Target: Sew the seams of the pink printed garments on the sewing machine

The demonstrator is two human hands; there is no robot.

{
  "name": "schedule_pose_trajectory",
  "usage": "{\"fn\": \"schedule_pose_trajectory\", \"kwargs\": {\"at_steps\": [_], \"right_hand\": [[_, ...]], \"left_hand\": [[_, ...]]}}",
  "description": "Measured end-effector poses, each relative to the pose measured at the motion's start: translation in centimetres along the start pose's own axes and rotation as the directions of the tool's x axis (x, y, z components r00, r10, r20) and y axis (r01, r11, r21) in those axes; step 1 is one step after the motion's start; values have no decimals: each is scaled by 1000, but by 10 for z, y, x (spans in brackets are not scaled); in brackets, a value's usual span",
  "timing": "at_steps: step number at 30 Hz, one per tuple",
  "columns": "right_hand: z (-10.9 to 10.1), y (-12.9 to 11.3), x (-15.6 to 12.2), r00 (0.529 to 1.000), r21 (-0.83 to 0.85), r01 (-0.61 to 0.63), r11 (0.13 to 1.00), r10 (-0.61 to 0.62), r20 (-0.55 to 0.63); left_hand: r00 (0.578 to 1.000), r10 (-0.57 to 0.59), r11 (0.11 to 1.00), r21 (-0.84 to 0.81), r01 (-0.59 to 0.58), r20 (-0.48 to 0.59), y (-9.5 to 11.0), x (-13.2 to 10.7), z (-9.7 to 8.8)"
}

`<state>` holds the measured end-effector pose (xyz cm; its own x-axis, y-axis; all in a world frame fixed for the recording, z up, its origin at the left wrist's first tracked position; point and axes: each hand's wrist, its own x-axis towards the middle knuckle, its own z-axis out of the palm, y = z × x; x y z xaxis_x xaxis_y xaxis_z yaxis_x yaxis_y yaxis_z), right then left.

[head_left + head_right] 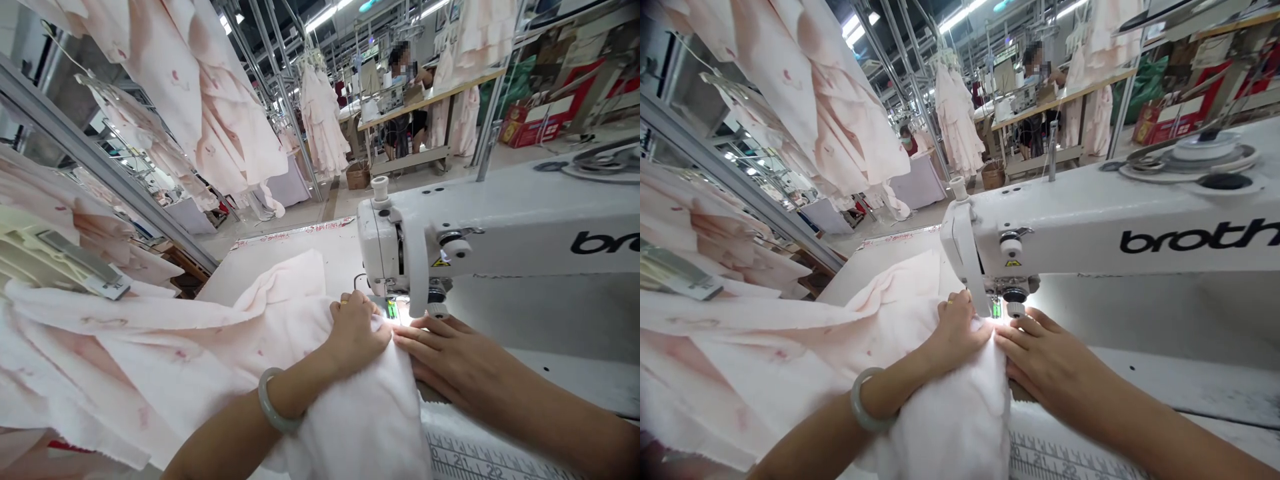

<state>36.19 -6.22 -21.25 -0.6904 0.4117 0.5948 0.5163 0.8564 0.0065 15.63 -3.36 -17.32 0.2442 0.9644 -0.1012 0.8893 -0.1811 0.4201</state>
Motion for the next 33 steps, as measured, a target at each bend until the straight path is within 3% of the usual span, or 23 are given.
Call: {"fn": "schedule_pose_trajectory", "kwargs": {"at_steps": [5,12,18,27,30,33], "right_hand": [[3,8,-3,1000,-6,-9,1000,9,15],[8,20,-6,996,-74,83,994,-84,-8],[11,20,-10,999,-54,26,998,-28,-35],[0,14,-3,999,-1,-49,999,49,-17],[0,16,-3,998,10,-46,999,47,-52],[-3,18,-4,996,11,-40,999,41,-74]], "left_hand": [[1000,15,999,-32,-15,-8,-3,13,5],[999,52,999,0,-52,-13,-9,28,8],[997,71,996,51,-72,30,-5,26,0],[994,75,987,137,-85,79,-2,25,-4],[986,118,982,136,-134,118,-8,19,-15],[953,279,945,145,-294,116,-14,-4,-30]]}}
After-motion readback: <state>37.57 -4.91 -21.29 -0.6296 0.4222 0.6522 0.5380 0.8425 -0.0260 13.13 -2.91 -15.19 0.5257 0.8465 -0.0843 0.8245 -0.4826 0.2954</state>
